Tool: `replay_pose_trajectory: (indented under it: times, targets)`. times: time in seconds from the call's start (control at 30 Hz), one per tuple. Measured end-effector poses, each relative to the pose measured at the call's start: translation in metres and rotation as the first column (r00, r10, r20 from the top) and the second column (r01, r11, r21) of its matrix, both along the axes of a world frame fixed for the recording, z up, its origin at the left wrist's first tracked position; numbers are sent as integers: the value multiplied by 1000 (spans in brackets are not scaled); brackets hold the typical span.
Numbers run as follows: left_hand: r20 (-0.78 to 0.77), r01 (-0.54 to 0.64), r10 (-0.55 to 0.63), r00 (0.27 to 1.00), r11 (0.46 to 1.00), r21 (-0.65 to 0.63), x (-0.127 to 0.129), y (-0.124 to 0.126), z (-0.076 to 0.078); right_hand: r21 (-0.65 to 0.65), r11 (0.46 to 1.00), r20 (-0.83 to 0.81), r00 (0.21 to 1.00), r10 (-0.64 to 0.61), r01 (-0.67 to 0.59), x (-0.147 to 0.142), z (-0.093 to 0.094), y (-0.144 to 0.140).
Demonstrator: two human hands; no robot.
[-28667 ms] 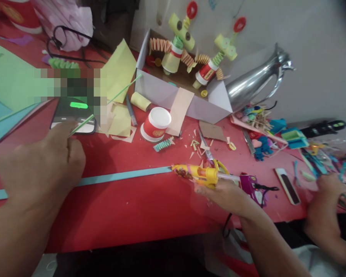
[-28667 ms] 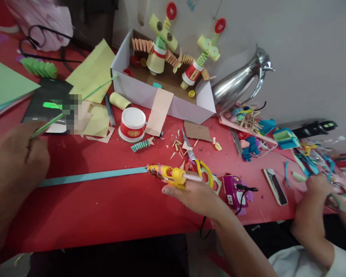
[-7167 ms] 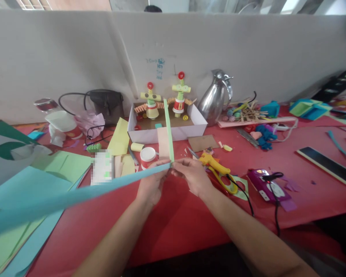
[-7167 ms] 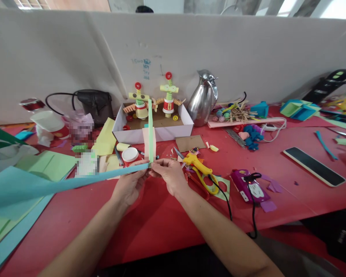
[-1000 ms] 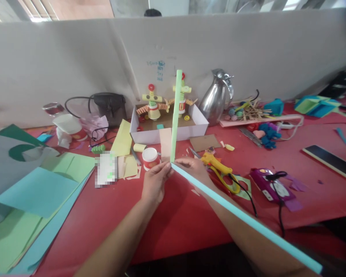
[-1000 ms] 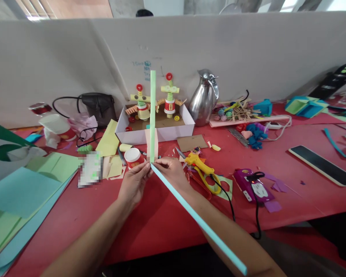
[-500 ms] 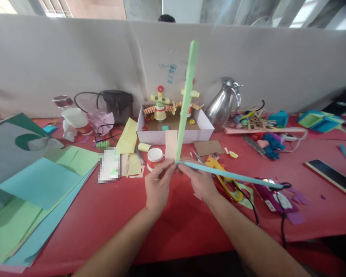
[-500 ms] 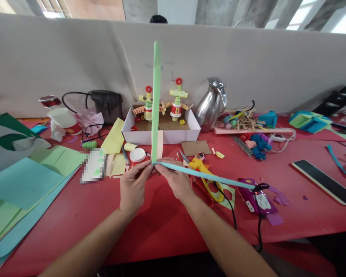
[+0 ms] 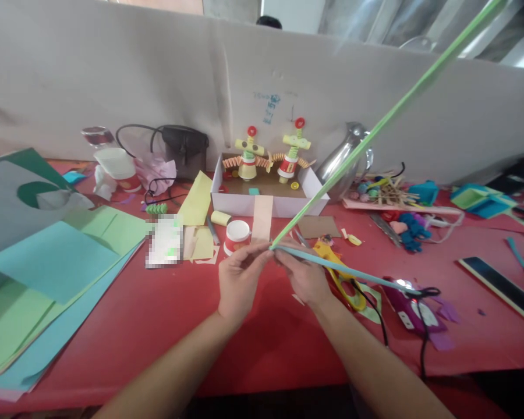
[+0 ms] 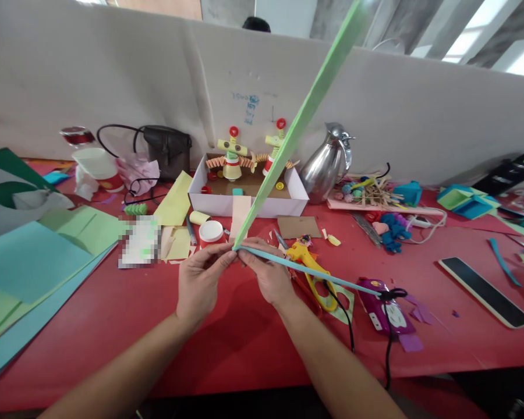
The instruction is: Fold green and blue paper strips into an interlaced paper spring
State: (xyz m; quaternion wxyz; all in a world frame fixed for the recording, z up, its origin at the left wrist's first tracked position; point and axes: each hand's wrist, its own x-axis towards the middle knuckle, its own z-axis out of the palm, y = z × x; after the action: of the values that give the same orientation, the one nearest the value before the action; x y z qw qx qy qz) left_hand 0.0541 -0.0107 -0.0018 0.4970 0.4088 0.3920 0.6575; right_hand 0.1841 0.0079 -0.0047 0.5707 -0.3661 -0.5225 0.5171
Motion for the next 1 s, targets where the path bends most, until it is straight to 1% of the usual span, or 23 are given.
replay_pose_trajectory:
  times: [0.1,0.23,0.3,0.43,0.53,0.57,0.63,0.7,0.77,0.83,0.93,1.0]
  targets:
    - [17,-6,6,1000,1000,4,0,2,-2,14,1000,-5,1000,-15,15,-2,1,-1]
    - [76,7,-5,997,1000,-18,0,5,-5,-15,999,-18,999,-34,34,-5,0,-2]
    - [114,35,-32,993,999,-31,0,6,-4,-12,998,-4,998,-66,66,-5,1,-3]
    - [168,136,-123,978,988,-72,-3,7,1,73,986,121,980,-157,149,-2,3,-3]
    - [131,170,-156,979,979,-109,-6,9,5,96,980,136,973,-185,173,-1,4,-2]
    - [109,166,-153,982,979,-118,-6,10,6,76,983,108,979,-174,166,-1,4,-2]
    - [92,153,-141,986,980,-127,-6,11,6,-2,993,17,993,-118,118,-3,3,-1]
    - [113,143,-129,985,982,-124,-5,12,3,-88,995,-60,996,-60,55,-5,2,0]
    - [141,144,-128,982,984,-109,-3,12,0,-121,992,-79,996,-46,36,-7,1,1]
    - [167,158,-140,976,982,-99,-2,13,-2,-87,995,-63,996,-55,49,-7,0,2]
    - [221,190,-164,961,976,-102,-1,14,-6,13,997,-45,996,-75,75,-5,-2,3]
    - [248,208,-179,952,973,-98,-1,15,-8,94,990,10,995,-102,101,-2,-1,3]
